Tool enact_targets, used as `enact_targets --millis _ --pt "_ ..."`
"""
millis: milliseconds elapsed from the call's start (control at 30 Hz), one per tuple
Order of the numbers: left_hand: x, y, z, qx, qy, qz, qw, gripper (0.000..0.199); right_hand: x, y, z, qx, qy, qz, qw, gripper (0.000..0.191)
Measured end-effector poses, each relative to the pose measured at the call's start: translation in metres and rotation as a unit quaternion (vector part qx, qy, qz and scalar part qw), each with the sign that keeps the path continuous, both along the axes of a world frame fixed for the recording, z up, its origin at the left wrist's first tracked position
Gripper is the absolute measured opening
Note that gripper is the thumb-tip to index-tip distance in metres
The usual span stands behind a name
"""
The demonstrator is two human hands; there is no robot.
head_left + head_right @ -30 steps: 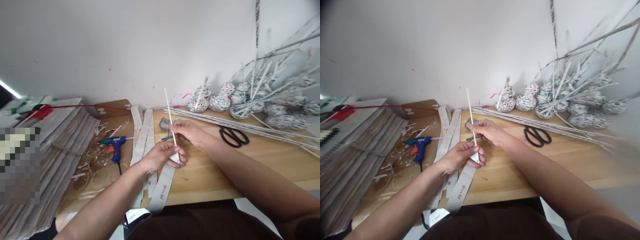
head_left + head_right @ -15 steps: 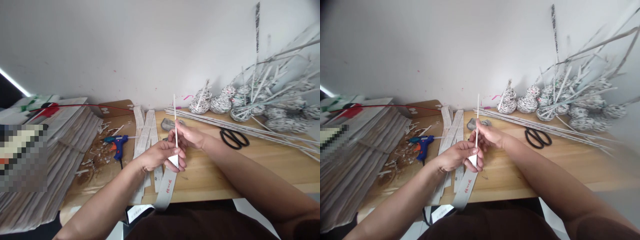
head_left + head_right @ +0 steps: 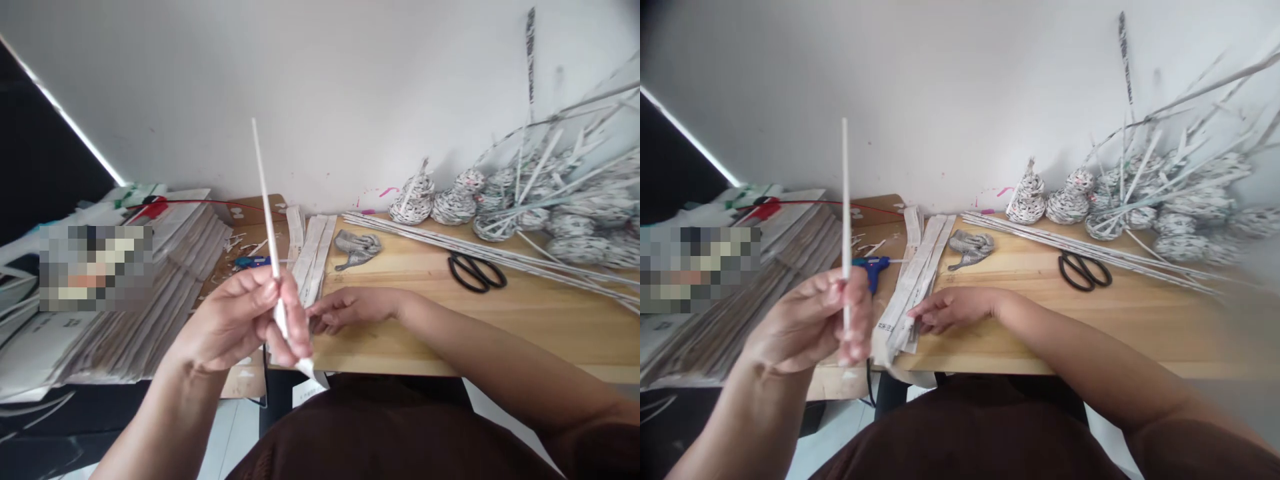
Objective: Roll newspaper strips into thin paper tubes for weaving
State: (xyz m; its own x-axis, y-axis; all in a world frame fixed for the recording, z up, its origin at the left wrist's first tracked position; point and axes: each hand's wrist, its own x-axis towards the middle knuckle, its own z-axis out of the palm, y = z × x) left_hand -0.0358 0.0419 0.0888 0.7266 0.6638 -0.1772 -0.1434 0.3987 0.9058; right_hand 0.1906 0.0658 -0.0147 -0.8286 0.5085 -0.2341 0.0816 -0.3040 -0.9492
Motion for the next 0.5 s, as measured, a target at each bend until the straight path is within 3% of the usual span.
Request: enact_targets --millis 100,167,367,500 --pt "-0.013 -0.018 0.007 -0.004 -0.015 -0.002 1.000 0.017 -0.002 0.002 -0.006 -0.007 -0.001 -0.005 1.000 0.057" --pt "-0.009 -0.022 0.006 -0.007 -0.022 -0.014 1.000 0.017 -0.002 0.005 -0.008 0.010 -0.014 -0.036 0.999 0.055" --pt "0.045 -0.004 -0.018 -0.021 -0.043 -0.062 0.997 0.019 0.007 0.006 0.006 0.166 -0.124 -0.118 0.971 0.041" --pt "0.080 0.014 -0.040 -0.034 -0.050 -0.068 0.996 0.022 0.029 0.017 0.018 0.152 -0.074 -0.257 0.951 0.038"
